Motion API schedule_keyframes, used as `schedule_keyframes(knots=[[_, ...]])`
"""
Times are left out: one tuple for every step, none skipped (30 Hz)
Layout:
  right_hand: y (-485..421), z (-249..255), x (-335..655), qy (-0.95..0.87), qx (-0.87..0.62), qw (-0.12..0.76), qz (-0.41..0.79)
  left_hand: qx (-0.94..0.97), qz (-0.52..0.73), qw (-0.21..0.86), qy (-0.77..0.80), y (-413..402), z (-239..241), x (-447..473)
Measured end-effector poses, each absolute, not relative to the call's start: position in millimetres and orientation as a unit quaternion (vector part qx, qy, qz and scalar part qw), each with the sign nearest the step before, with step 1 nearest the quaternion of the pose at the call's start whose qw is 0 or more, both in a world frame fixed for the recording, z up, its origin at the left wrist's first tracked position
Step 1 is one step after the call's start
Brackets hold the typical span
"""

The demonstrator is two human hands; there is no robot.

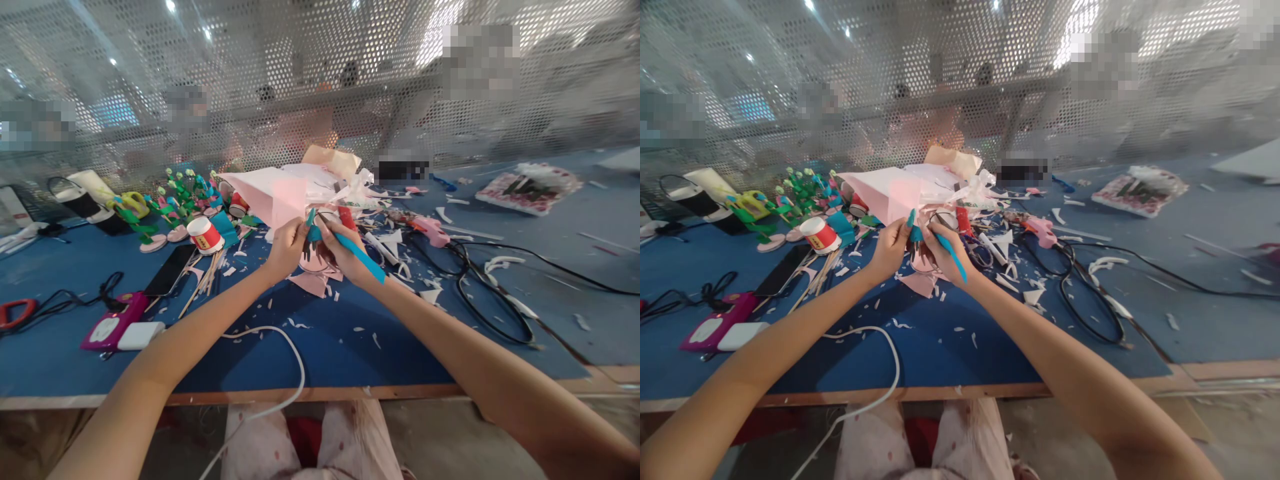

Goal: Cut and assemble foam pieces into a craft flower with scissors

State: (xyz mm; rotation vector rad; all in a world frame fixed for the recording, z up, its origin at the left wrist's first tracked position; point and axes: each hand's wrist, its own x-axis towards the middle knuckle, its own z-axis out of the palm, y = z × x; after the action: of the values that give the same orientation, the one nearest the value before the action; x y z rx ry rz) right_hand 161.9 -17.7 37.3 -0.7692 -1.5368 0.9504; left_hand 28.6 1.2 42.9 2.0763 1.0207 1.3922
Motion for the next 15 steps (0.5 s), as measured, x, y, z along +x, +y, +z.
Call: schedule_keyframes(knots=[[-18, 37, 162, -0.652, -0.326, 0.557, 0.399, 0.752, 0.508, 0.204, 0.366, 1, 43, 28], [-18, 38, 162, -0.652, -0.326, 0.558, 0.396, 0.757, 0.515, 0.183, 0.358, 1, 43, 28], [-18, 39, 162, -0.651, -0.326, 0.561, 0.393, 0.769, 0.520, 0.155, 0.339, 2, 43, 27], [-18, 41, 162, -0.648, -0.326, 0.566, 0.392, 0.786, 0.520, 0.125, 0.312, 3, 44, 26], [-18, 43, 162, -0.643, -0.327, 0.571, 0.392, 0.806, 0.513, 0.095, 0.280, 4, 44, 25], [-19, 44, 162, -0.636, -0.329, 0.576, 0.394, 0.825, 0.500, 0.071, 0.253, 5, 44, 24], [-19, 45, 162, -0.629, -0.329, 0.580, 0.399, 0.841, 0.485, 0.055, 0.234, 7, 45, 22], [-18, 46, 162, -0.624, -0.330, 0.580, 0.406, 0.849, 0.475, 0.046, 0.227, 8, 45, 21], [-18, 46, 162, -0.622, -0.331, 0.577, 0.414, 0.851, 0.471, 0.042, 0.229, 10, 46, 20], [-17, 45, 162, -0.621, -0.330, 0.573, 0.420, 0.848, 0.472, 0.043, 0.236, 11, 47, 19], [-16, 44, 163, -0.623, -0.329, 0.570, 0.423, 0.845, 0.474, 0.045, 0.242, 11, 48, 19], [-15, 44, 163, -0.623, -0.328, 0.571, 0.422, 0.844, 0.475, 0.049, 0.243, 12, 49, 18], [-14, 43, 163, -0.624, -0.326, 0.575, 0.417, 0.845, 0.475, 0.053, 0.241, 12, 51, 18], [-13, 42, 164, -0.624, -0.324, 0.581, 0.410, 0.846, 0.472, 0.058, 0.239, 12, 52, 17], [-12, 41, 164, -0.627, -0.321, 0.585, 0.402, 0.848, 0.470, 0.066, 0.238, 12, 54, 17]])
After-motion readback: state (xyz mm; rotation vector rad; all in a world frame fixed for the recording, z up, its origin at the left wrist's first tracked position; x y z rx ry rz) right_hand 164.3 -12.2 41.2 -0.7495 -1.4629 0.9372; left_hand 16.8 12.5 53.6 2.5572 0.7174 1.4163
